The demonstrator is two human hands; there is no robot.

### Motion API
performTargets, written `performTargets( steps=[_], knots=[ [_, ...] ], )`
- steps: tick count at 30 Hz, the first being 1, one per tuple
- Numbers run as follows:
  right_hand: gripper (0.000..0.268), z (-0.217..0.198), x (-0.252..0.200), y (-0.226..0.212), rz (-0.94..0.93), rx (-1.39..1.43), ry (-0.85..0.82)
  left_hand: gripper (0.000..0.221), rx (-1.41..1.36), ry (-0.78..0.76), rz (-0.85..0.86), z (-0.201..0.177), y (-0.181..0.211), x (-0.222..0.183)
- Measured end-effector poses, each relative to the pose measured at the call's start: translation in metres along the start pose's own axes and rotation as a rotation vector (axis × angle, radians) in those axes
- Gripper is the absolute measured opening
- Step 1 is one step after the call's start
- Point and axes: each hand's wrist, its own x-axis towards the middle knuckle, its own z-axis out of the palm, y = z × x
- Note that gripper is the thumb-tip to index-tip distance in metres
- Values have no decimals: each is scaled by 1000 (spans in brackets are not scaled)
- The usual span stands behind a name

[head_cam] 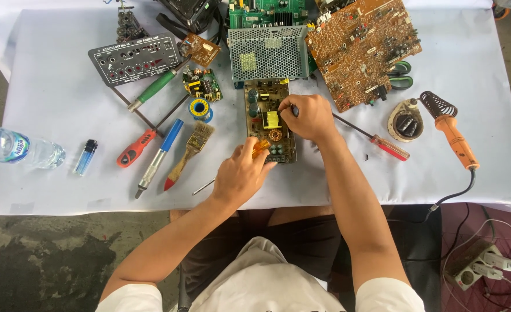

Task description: Using a screwdriver to inspect and adjust components on a circuit board at a repair workbench.

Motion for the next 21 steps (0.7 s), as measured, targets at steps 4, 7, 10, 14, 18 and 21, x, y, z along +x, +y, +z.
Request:
performTargets(
  steps=[4, 7, 10, 14, 18, 21],
  knots=[
    [15, 1, 1, -3, 0, 13, 17, 26, 99, 70, 116, 13, -2, 2],
    [14, 1, 1, -3, 3, 6, 24, 19, 173, 100, 194, 19, -5, 1],
    [14, 0, 2, -2, -3, 11, 18, 17, 223, 116, 250, 21, -5, 1],
    [15, -2, 2, -5, 4, 8, 13, 17, 361, 151, 341, 28, -6, -3],
    [14, -2, 1, -4, -6, 11, 11, 17, 423, 186, 341, 30, -4, -2],
    [14, -2, 1, -3, -6, 10, 12, 16, 446, 208, 353, 30, -3, -2]
  ],
)
